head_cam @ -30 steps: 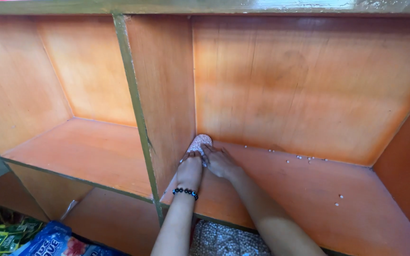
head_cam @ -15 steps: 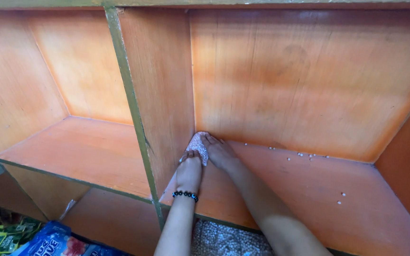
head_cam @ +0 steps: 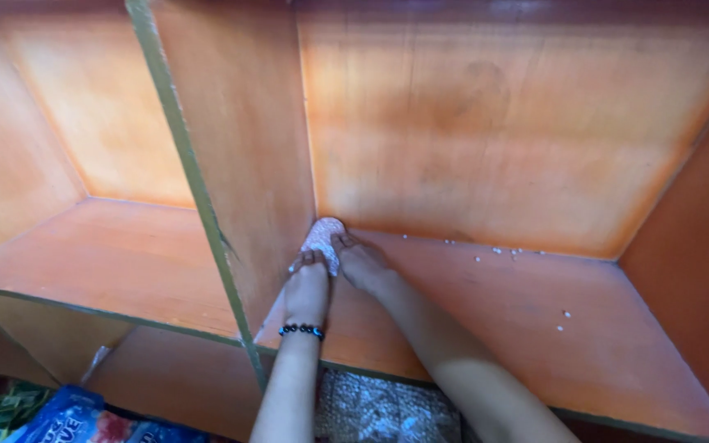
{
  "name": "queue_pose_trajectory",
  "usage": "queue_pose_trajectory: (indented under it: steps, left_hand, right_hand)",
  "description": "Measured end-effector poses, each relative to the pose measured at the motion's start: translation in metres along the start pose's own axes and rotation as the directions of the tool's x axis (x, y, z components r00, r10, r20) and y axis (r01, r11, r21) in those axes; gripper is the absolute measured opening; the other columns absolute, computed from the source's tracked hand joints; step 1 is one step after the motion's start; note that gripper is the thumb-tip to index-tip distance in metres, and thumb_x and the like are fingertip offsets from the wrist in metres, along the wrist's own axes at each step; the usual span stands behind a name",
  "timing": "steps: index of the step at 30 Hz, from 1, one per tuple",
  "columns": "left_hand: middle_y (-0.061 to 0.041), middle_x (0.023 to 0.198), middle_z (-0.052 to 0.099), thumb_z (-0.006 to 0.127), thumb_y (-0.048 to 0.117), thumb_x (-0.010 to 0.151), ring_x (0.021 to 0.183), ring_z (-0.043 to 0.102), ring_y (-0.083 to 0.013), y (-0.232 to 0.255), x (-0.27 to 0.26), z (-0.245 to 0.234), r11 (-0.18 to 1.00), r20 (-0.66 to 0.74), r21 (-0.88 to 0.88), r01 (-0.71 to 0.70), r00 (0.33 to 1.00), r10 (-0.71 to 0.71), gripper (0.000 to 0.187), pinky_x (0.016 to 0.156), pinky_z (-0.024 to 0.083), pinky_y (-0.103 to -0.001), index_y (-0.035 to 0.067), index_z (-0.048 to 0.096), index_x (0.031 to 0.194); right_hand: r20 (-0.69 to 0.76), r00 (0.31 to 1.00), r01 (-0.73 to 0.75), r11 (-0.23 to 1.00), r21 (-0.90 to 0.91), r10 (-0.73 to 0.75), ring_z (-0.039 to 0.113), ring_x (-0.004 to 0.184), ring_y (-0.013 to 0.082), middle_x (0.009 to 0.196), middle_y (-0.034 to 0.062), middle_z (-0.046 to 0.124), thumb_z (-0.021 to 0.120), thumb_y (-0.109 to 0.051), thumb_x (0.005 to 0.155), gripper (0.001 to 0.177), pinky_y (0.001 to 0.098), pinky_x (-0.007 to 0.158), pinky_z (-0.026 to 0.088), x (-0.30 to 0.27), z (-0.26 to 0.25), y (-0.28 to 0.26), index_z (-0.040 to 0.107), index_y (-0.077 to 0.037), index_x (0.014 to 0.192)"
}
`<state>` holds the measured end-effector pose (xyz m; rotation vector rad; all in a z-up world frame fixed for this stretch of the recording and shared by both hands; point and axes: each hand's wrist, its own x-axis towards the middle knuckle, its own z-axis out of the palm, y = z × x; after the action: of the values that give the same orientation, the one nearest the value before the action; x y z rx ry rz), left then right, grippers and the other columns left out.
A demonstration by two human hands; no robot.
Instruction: Organizing and restocking bags of peanuts and snacks on grocery store shelves.
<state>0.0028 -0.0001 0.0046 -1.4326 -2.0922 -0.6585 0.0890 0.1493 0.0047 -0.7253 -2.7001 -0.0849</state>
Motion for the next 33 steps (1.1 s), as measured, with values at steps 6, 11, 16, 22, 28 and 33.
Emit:
queue_pose_trajectory:
  steps: [6,11,16,22,28,33]
  left_hand:
    - [-0.023,0.133,0.062,0.042,0.009,0.101,0.113,0.067,-0.0376,0.006,-0.001,-0.033,0.997,0.163,-0.056,0.056,0.985,-0.046,0.030,0.090,0.058,-0.047,0.000,0.057,0.126]
    - [-0.028,0.137,0.058,0.045,0.011,0.098,0.128,0.059,-0.0425,-0.010,-0.004,-0.007,0.986,0.062,-0.162,-0.036,0.997,0.047,0.042,0.104,0.051,-0.049,-0.003,0.051,0.137]
    - [-0.039,0.148,0.044,0.049,0.009,0.097,0.133,0.049,-0.0506,0.040,-0.041,-0.101,0.945,-0.112,-0.313,-0.093,0.992,0.060,0.057,0.109,0.044,-0.050,-0.008,0.040,0.151]
    - [-0.038,0.155,0.040,0.057,0.005,0.096,0.134,0.049,-0.0522,0.140,-0.129,-0.190,0.823,-0.175,-0.537,-0.188,0.978,0.110,0.057,0.109,0.045,-0.051,-0.004,0.044,0.150]
    - [-0.034,0.155,0.042,0.063,0.005,0.093,0.141,0.048,-0.0468,0.231,-0.224,-0.165,0.614,-0.191,-0.762,-0.205,0.978,0.090,0.056,0.107,0.047,-0.048,0.001,0.049,0.148]
    - [-0.019,0.146,0.058,0.063,0.004,0.094,0.140,0.054,-0.0362,0.311,-0.332,-0.075,0.411,0.044,-0.908,-0.081,0.957,0.286,0.046,0.114,0.045,-0.047,0.009,0.061,0.139]
  right_hand:
    - [-0.113,0.980,0.176,0.977,0.123,-0.162,0.045,0.142,0.0371,0.156,0.0215,0.045,0.041,-0.009,0.104,0.047,0.0462,0.119,0.033,-0.109,-0.044,-0.030,0.047,-0.005,0.150]
    - [-0.267,0.936,0.320,0.876,0.362,-0.231,0.061,0.118,0.0366,0.129,0.0204,0.061,0.058,0.001,0.093,0.050,0.0448,0.101,0.048,-0.270,-0.144,-0.092,0.059,-0.007,0.143]
    - [-0.316,0.935,0.316,0.786,0.532,-0.162,0.066,0.094,0.0307,0.100,0.0134,0.065,0.075,-0.008,0.094,0.033,0.0407,0.082,0.055,-0.411,-0.106,-0.082,0.071,-0.007,0.127]
    - [-0.041,0.990,-0.059,0.662,0.747,0.134,0.073,0.092,0.0242,0.092,0.0120,0.071,0.080,-0.019,0.097,0.015,0.0396,0.078,0.057,-0.550,0.006,-0.048,0.076,-0.005,0.099]
    - [0.238,0.742,-0.602,0.469,0.646,0.626,0.067,0.057,0.0145,0.062,0.0164,0.065,0.084,-0.034,0.086,0.042,0.0335,0.058,0.052,-0.645,0.039,-0.015,0.067,0.001,0.070]
    - [0.167,0.590,-0.650,0.342,0.679,0.790,0.065,0.059,0.0136,0.066,0.0103,0.071,0.079,-0.016,0.085,0.016,0.0319,0.056,0.053,-0.691,0.020,0.005,0.077,-0.006,0.097]
